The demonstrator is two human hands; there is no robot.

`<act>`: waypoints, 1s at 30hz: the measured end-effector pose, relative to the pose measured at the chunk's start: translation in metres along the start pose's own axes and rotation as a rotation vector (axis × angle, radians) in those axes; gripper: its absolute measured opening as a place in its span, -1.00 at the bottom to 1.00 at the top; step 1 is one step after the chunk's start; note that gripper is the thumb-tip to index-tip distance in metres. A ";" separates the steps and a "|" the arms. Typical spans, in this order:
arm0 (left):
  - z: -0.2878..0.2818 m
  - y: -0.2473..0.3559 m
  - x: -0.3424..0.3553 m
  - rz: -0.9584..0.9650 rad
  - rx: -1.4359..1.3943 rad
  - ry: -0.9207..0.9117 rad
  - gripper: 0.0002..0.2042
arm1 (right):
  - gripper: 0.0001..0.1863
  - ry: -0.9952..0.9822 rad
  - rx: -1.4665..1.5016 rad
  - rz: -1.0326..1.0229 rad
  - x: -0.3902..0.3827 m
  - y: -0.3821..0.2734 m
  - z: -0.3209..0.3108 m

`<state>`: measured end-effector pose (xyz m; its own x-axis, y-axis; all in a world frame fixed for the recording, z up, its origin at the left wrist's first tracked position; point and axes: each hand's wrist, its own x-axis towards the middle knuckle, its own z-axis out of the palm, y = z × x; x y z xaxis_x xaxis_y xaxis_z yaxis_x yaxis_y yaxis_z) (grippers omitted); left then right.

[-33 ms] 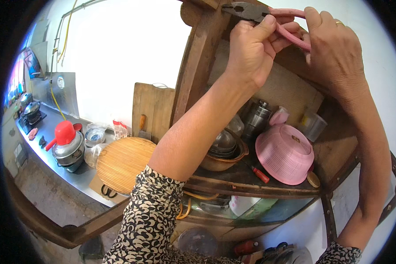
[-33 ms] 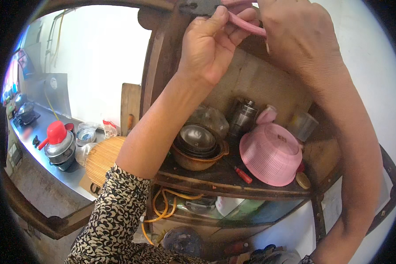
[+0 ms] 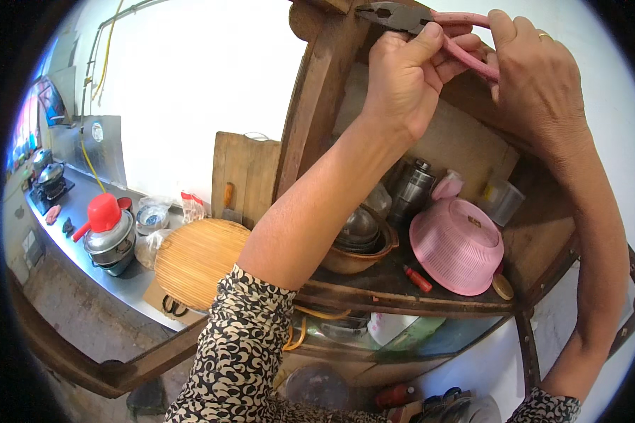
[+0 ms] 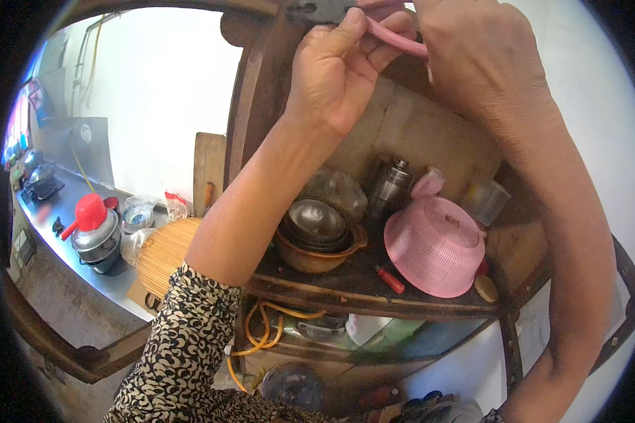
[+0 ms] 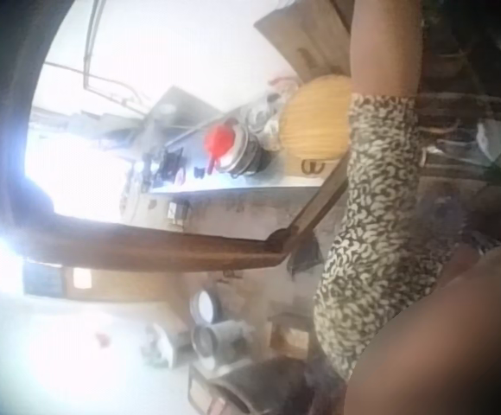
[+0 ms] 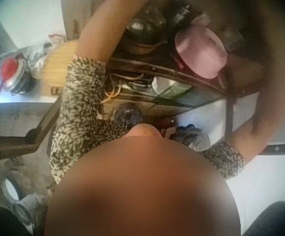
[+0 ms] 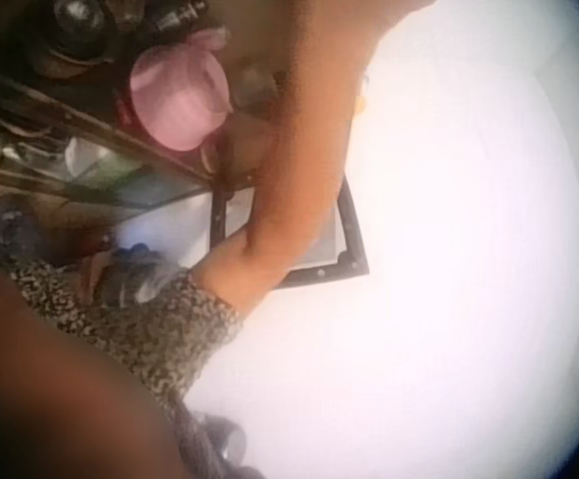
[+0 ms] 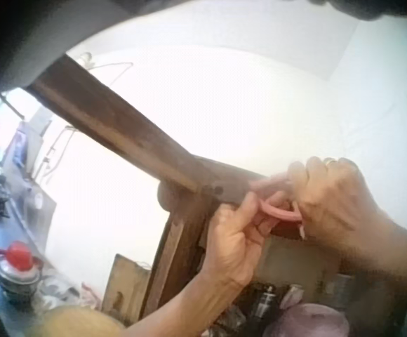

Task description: The person uses a screwdriver and pliers to remove nails from a wooden cabinet frame. They repeatedly pry and pull nails from the wood, switching between tools as needed.

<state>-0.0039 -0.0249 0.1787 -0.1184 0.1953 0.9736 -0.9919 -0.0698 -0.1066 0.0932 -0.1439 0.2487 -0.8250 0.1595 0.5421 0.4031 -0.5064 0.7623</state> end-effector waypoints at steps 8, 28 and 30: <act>-0.006 0.017 -0.009 -0.174 0.342 0.040 -0.76 | -0.65 -0.113 0.070 0.073 -0.006 -0.001 0.010; -0.044 0.072 -0.083 0.324 1.978 0.304 -0.42 | -0.71 -0.812 1.205 0.431 0.000 0.015 0.021; -0.044 0.077 -0.082 0.389 2.021 0.278 -0.42 | -0.65 -0.940 1.486 0.536 -0.004 0.013 0.021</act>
<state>-0.0723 -0.0029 0.0813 -0.4562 0.0050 0.8898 0.4927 -0.8313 0.2573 0.1099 -0.1333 0.2637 -0.2473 0.8822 0.4006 0.9242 0.3390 -0.1761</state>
